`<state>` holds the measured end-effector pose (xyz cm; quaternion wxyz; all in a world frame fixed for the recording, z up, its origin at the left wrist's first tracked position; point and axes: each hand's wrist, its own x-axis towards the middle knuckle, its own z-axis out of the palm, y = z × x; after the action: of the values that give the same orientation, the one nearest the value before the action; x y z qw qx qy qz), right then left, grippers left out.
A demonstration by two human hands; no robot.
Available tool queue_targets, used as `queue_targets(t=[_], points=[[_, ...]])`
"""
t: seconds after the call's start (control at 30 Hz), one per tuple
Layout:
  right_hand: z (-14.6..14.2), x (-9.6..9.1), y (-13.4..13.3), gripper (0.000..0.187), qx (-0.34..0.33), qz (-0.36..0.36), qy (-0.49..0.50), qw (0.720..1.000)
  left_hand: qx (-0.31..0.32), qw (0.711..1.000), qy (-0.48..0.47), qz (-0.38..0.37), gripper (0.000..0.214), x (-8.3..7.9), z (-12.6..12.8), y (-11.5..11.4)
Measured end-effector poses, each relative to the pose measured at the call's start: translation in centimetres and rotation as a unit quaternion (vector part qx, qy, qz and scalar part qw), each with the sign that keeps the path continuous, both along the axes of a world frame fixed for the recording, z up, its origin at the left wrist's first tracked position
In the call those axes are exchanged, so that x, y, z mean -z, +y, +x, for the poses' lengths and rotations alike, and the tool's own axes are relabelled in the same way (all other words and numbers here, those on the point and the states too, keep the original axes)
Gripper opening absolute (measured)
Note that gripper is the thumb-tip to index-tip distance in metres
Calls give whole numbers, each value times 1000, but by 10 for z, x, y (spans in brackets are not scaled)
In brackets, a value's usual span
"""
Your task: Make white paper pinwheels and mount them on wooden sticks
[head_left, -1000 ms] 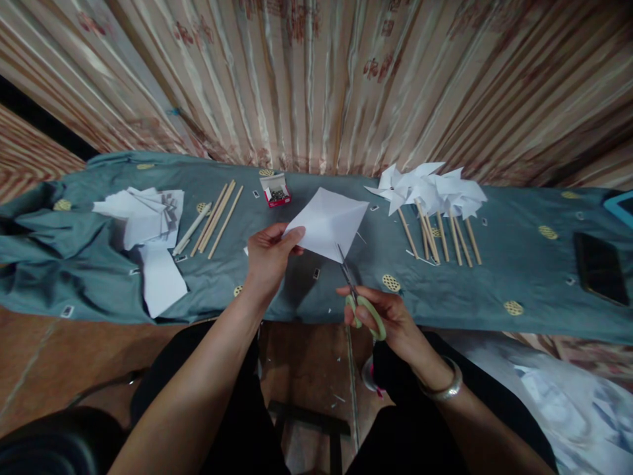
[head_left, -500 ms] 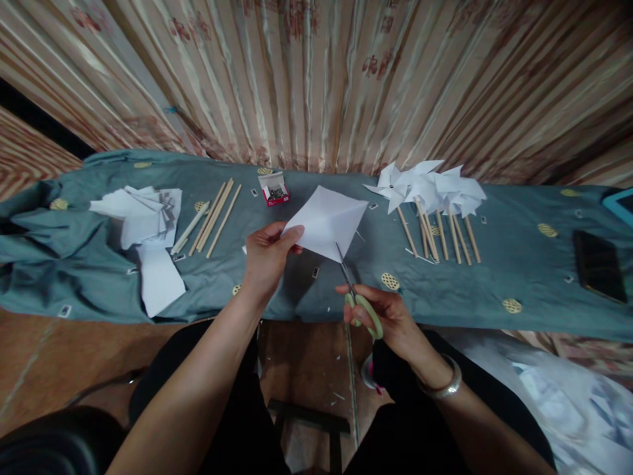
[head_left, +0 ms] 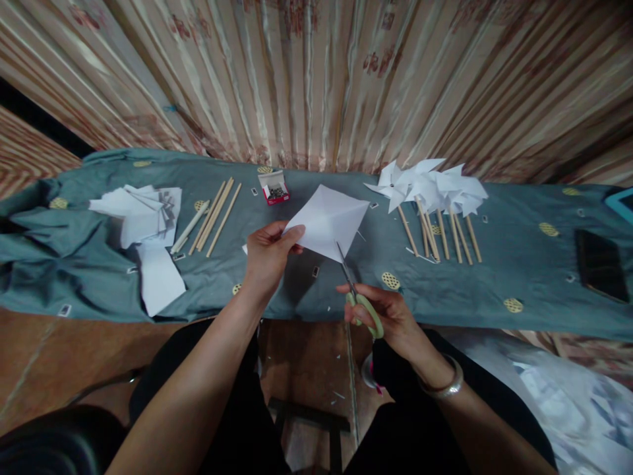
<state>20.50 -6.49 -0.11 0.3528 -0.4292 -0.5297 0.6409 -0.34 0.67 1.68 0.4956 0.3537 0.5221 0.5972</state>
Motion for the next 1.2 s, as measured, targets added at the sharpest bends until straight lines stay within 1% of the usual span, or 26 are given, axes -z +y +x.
queue_targets(t=[0.17,0.33,0.57,0.87,1.03,1.2], points=[[-1,0,0,41,9,-2,20,1000,-1,1000,1,-3,11,1,1,1],[0,0,0,38,5,-11,21,1000,-3,1000,2,-2,14,2,1,1],[-1,2,0,40,13,-7,13,1000,-1,1000,9,-12,20,1,1,0],[-2,1,0,39,17,-10,12,1000,-2,1000,3,-9,12,1,1,0],[-3,0,-1,40,27,-22,8,999,-4,1000,10,-5,15,4,1,2],[-3,0,-1,42,30,-34,8,999,3,1000,7,-1,19,4,0,1]])
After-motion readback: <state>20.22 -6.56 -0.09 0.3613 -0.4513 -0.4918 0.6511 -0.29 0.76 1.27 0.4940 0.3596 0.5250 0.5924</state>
